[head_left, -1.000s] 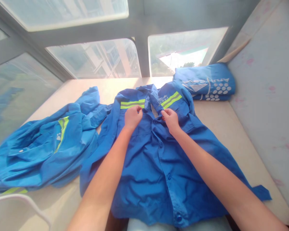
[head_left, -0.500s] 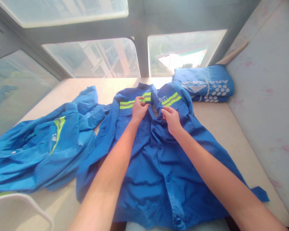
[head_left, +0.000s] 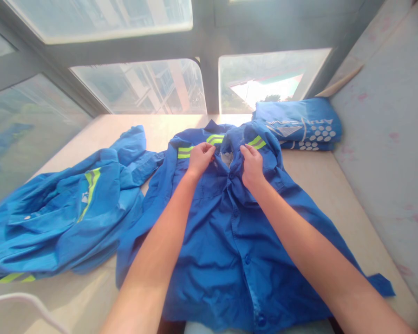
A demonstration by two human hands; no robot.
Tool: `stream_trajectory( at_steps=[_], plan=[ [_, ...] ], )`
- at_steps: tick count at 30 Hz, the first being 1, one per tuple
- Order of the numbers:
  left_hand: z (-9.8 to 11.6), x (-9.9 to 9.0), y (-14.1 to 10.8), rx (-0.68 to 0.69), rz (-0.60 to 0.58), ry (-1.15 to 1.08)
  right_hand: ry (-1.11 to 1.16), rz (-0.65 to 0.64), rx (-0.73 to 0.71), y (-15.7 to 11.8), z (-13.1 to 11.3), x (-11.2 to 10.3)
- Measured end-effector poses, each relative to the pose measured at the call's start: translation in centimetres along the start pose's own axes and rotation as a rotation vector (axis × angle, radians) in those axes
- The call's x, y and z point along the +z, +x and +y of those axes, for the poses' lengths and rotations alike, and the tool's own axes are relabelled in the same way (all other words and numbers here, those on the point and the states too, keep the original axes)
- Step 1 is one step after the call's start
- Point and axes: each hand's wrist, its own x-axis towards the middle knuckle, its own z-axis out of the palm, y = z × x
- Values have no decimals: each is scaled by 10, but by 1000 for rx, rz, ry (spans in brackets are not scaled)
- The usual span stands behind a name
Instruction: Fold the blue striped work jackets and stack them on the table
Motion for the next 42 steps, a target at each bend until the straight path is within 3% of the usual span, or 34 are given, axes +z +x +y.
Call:
stream_trajectory(
  at_steps=[5,14,20,27,38,42],
  plan=[
    [-2,7,5,154,-28,184,-94,-142,-54,-1,4,4],
    [16,6,-7,357,-44,424,-216,-165,-66,6,7,1],
    [21,8,-9,359,-45,532,-269,-219,-135,2,-1,0],
    [17,10,-8,379,-45,611,-290,-164,-182,2,-3,-4],
    [21,5,-15,505,-116,754,-603,-313,-324,2,-12,-6],
    [24,6,-15,491,-133,785,-623,-408,-276,6,-15,-7]
  ],
)
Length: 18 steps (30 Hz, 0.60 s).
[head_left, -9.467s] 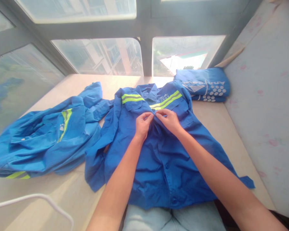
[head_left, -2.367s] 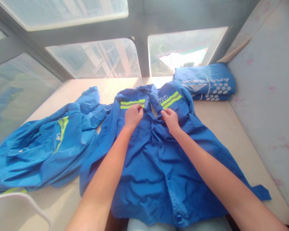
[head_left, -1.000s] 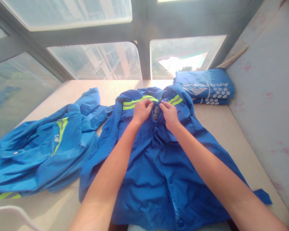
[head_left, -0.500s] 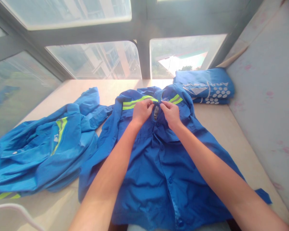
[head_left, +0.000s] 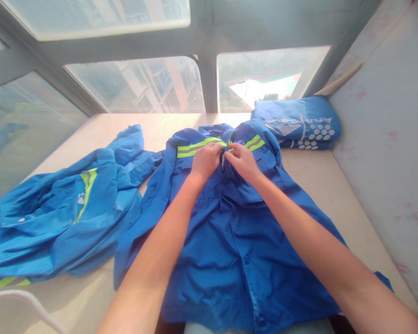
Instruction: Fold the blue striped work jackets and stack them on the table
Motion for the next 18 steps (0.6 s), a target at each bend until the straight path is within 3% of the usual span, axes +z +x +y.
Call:
stream_trajectory(
  at_steps=[4,13,18],
  plan=[
    [-2,0,2,5,-10,-41,127,-66,29,6,6,0],
    [-6,6,6,-9,3,-120,-334,-3,-120,17,-1,-1],
    [-12,15,9,-179,42,-463,-613,1,-152,11,-9,2]
  ],
)
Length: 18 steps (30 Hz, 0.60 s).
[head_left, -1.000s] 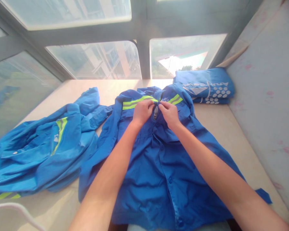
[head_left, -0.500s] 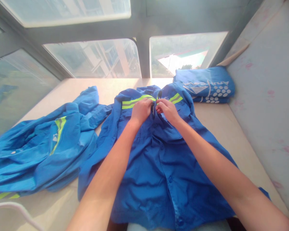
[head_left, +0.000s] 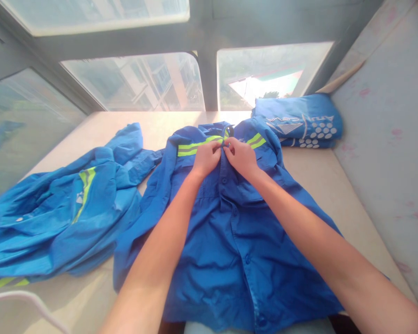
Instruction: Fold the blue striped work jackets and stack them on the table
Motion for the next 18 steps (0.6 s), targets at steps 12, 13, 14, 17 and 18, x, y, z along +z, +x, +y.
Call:
stream_trajectory(
  at_steps=[12,13,14,17,18],
  plan=[
    [-8,19,-10,-381,67,-612,-132,9,68,-11,-6,4],
    [-10,19,-10,-373,69,-611,-120,23,78,-12,-6,5],
    [-11,20,-10,-365,74,-604,-98,35,83,-12,-6,6],
    [-14,20,-10,-338,93,-575,50,54,69,-12,-2,8],
    [-15,20,-10,-326,100,-559,121,55,61,-10,-1,8]
  ],
)
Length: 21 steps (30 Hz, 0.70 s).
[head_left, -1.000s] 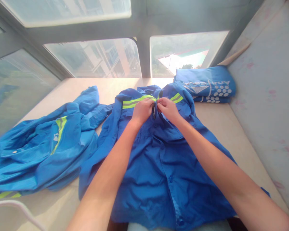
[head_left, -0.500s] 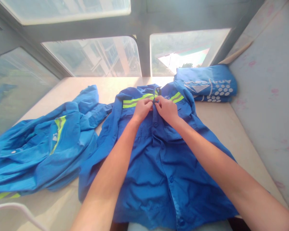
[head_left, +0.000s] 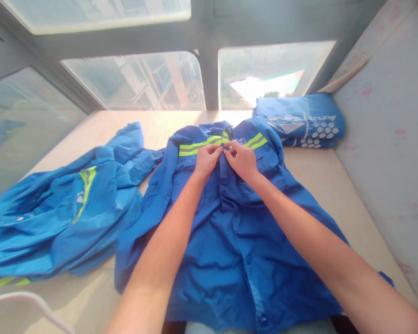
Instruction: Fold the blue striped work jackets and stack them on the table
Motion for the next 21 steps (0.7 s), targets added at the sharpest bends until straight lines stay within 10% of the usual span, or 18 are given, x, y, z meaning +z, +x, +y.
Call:
stream_trajectory(
  at_steps=[8,21],
  plan=[
    [-6,-4,5,180,4,203,246,-125,45,19,6,-7],
    [-1,-2,1,210,13,295,-366,-243,-106,25,-9,-22]
  ],
)
